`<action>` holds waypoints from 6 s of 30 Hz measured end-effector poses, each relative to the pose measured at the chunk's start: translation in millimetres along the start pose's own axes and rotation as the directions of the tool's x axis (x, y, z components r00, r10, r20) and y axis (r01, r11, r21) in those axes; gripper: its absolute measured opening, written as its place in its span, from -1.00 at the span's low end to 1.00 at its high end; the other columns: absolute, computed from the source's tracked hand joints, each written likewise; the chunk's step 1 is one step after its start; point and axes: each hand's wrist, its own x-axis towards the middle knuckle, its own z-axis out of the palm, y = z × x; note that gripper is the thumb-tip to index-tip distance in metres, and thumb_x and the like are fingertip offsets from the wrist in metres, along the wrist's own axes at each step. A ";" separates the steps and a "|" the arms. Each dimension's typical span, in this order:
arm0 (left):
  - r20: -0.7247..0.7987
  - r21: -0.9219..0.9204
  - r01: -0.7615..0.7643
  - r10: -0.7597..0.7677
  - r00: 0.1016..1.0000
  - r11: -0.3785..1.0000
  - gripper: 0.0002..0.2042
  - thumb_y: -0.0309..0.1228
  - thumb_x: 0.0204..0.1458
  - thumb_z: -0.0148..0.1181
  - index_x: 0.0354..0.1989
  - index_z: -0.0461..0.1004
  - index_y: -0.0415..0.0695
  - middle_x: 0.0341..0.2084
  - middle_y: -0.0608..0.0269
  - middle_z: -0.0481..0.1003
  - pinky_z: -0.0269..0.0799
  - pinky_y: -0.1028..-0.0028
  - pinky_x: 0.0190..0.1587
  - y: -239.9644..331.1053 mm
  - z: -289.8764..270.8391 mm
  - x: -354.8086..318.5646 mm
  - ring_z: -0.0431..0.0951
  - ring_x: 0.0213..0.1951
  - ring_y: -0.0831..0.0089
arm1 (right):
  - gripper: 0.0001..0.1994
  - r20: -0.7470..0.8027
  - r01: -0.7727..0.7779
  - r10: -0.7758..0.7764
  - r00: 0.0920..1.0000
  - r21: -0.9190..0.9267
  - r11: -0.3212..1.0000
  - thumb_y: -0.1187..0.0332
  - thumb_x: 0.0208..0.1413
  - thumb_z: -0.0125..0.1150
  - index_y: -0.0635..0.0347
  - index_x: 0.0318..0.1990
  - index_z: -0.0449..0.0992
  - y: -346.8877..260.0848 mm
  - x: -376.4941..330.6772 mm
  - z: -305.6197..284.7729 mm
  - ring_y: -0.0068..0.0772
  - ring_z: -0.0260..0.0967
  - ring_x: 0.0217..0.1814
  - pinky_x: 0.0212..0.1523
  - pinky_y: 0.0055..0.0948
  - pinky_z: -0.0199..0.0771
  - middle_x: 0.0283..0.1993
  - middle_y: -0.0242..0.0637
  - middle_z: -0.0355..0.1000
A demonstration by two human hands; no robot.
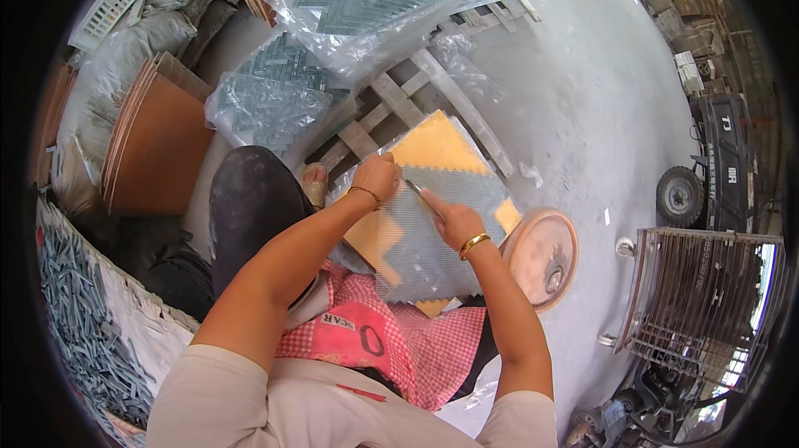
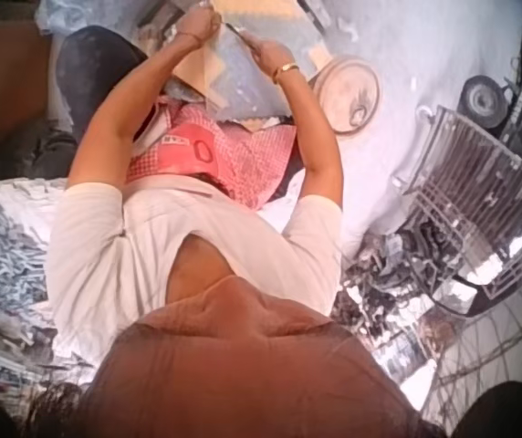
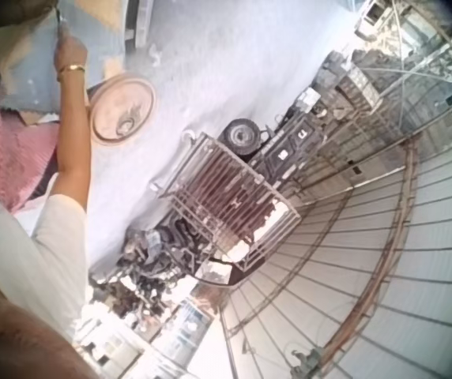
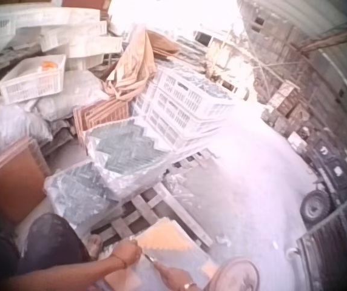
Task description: The person uses a utility knife to cut a gray mosaic tile sheet placed on a yellow foam board. They repeatedly score and snap the tile, then stack the cut pieces with other finished tiles nearby.
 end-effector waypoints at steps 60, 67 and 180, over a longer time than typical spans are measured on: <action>-0.038 -0.146 0.017 -0.022 0.999 0.989 -0.91 -0.39 -0.34 0.08 -0.63 0.50 -0.03 -0.58 0.12 0.45 0.36 0.32 -0.37 -9.2 11.7 3.6 0.45 -0.47 0.17 | -0.44 -0.135 -0.408 0.499 0.856 0.417 0.812 0.46 -0.10 -0.05 0.19 0.13 0.00 -111.8 -19.6 53.9 0.10 0.29 -0.54 -0.50 -0.09 0.25 -0.58 0.11 0.32; -0.016 -0.167 0.026 -0.029 0.999 0.986 -0.90 -0.39 -0.30 0.04 -0.60 0.50 0.00 -0.57 0.12 0.46 0.36 0.31 -0.36 -11.2 14.1 4.5 0.46 -0.45 0.18 | -0.46 -0.114 -0.428 0.535 0.837 0.472 0.771 0.45 -0.11 -0.05 0.16 0.12 0.05 -121.8 -26.6 61.0 0.13 0.30 -0.47 -0.42 -0.11 0.27 -0.50 0.15 0.32; -0.082 -0.331 0.143 -0.180 0.980 0.933 -0.88 -0.43 -0.23 0.02 -0.55 0.33 -0.23 -0.60 -0.10 0.39 0.30 0.20 -0.39 29.1 29.1 -90.5 0.41 -0.47 0.00 | -0.52 -0.029 -0.022 0.016 0.999 -0.217 0.976 0.38 -0.05 -0.04 -0.35 0.07 0.15 -25.1 -75.8 33.1 -0.23 0.30 -0.63 -0.61 -0.30 0.31 -0.61 -0.23 0.31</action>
